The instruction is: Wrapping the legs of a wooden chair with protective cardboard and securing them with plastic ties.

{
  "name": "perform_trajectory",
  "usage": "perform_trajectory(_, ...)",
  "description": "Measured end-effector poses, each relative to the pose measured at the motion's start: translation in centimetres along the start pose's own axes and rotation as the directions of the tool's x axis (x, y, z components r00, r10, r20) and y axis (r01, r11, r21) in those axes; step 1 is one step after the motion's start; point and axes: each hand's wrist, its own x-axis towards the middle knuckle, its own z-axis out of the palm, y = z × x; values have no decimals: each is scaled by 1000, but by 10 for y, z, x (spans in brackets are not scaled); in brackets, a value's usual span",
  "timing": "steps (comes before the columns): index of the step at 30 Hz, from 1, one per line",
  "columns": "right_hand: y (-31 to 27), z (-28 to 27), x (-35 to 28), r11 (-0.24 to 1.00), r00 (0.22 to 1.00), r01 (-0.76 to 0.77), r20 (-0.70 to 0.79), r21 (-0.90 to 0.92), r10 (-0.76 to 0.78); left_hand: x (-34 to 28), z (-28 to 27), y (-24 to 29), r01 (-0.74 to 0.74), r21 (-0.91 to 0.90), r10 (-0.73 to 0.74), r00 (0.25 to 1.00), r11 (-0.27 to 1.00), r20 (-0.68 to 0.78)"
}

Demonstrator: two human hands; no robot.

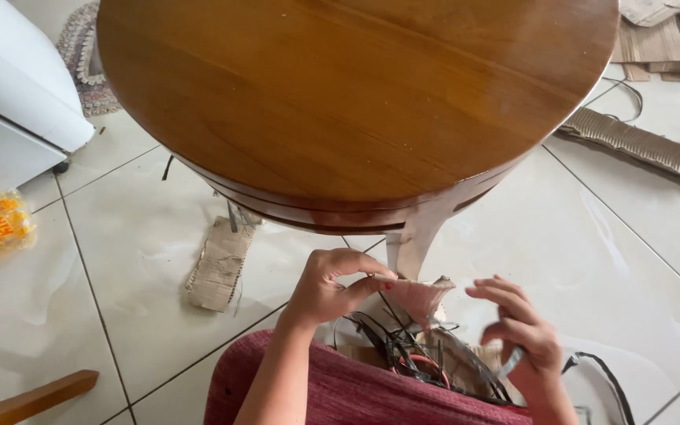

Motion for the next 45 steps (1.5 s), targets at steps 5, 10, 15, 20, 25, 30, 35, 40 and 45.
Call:
perform_trajectory(5,2,-4,-6,979,877,-109,447,-171,176,-5,-7,-4,-20,115,30,996,993,-89)
perform_trajectory(10,37,2,-31,577,44,-379,609,-723,792,-7,-9,2,-140,33,143,959,990,-244)
perform_trajectory(15,50,13,-22,434,294,-655,322,-618,900,-11,-3,7,-204,77,217,906,976,-362)
perform_trajectory(20,93,77,-33,469,444,-814,153,-343,883,-4,11,12,-247,147,282,906,958,-315)
perform_trajectory(25,114,121,-55,422,362,-846,231,-325,903,-1,17,16,-276,171,315,906,946,-283)
perform_trajectory(30,153,143,-110,515,502,-728,160,-453,850,-8,20,4,-256,361,409,790,897,-457)
perform_trajectory(35,127,146,-104,576,454,-453,379,-681,806,-6,25,3,-255,382,424,775,888,-468)
perform_trajectory(40,109,136,-87,468,256,-438,392,-768,884,-5,36,-7,-235,373,394,807,898,-439)
perform_trajectory(45,127,121,-83,470,428,-670,218,-575,877,0,39,-8,-278,332,392,848,902,-356)
